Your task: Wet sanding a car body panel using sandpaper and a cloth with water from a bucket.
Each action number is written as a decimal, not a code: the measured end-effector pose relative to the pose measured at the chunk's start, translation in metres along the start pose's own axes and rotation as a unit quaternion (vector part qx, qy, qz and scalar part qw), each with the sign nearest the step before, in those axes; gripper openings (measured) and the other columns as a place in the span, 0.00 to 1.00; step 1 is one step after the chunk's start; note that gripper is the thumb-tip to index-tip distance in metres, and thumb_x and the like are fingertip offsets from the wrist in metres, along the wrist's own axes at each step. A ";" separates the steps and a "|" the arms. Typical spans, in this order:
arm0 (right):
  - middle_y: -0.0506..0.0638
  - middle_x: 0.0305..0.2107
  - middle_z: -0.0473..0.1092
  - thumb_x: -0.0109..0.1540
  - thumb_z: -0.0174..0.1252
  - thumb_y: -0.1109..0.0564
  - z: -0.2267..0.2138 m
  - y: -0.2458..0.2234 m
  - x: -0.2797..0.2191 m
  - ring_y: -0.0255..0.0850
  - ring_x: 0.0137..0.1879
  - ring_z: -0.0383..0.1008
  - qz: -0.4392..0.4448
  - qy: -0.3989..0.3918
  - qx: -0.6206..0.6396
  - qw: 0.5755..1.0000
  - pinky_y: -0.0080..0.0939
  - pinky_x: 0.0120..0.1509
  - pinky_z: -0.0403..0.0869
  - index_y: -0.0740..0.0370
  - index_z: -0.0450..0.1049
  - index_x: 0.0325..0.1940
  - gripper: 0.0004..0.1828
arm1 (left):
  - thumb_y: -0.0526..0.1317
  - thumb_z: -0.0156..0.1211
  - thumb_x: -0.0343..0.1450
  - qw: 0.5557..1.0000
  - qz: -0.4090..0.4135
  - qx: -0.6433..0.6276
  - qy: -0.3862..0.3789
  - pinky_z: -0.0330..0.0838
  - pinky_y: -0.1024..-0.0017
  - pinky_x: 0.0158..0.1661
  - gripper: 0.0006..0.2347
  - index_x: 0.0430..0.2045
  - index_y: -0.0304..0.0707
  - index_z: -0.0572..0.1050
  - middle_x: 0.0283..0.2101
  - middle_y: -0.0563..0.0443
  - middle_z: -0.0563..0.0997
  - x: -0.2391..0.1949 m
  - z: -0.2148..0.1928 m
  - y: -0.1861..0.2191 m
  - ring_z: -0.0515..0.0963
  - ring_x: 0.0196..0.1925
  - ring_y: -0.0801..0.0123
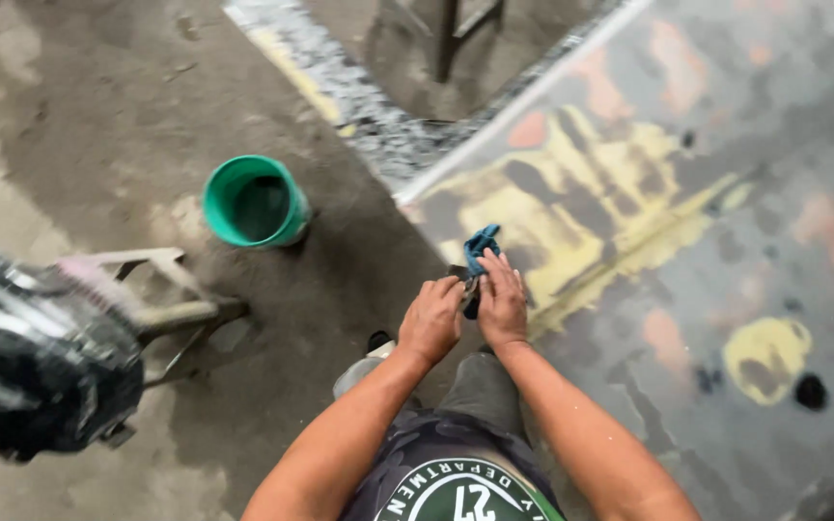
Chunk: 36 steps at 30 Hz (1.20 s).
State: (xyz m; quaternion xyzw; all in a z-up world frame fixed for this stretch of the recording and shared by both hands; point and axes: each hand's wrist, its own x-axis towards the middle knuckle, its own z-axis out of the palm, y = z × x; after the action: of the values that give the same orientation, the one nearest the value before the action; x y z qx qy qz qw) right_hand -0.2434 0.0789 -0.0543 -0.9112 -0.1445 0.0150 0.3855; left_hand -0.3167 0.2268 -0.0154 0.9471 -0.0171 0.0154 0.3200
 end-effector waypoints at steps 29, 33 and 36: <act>0.42 0.39 0.72 0.72 0.49 0.60 0.320 -0.294 0.161 0.28 0.44 0.70 0.042 -0.385 0.380 0.840 0.29 0.50 0.72 0.65 0.72 0.56 0.11 | 0.36 0.69 0.64 0.634 -0.531 -0.357 0.434 0.75 0.74 0.40 0.18 0.51 0.40 0.82 0.35 0.52 0.86 -0.080 -0.207 -0.291 0.81 0.35 0.76; 0.43 0.40 0.72 0.73 0.48 0.60 0.363 -0.288 0.186 0.28 0.45 0.71 0.045 -0.410 0.369 0.833 0.30 0.52 0.73 0.65 0.71 0.56 0.10 | 0.37 0.70 0.65 0.614 -0.536 -0.364 0.451 0.75 0.74 0.41 0.18 0.50 0.38 0.81 0.35 0.52 0.87 -0.056 -0.198 -0.338 0.82 0.36 0.77; 0.43 0.40 0.73 0.72 0.48 0.59 0.384 -0.298 0.199 0.28 0.44 0.72 0.138 -0.420 0.333 0.833 0.31 0.48 0.73 0.63 0.70 0.56 0.11 | 0.37 0.69 0.66 0.613 -0.517 -0.373 0.467 0.76 0.74 0.43 0.18 0.51 0.35 0.80 0.38 0.50 0.87 -0.042 -0.184 -0.377 0.83 0.39 0.76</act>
State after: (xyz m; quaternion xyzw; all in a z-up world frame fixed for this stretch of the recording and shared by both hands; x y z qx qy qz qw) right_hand -0.1814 0.5987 -0.0967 -0.6441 -0.1515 0.4966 0.5617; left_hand -0.3466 0.6391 -0.0990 0.4631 0.6227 0.2803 0.5650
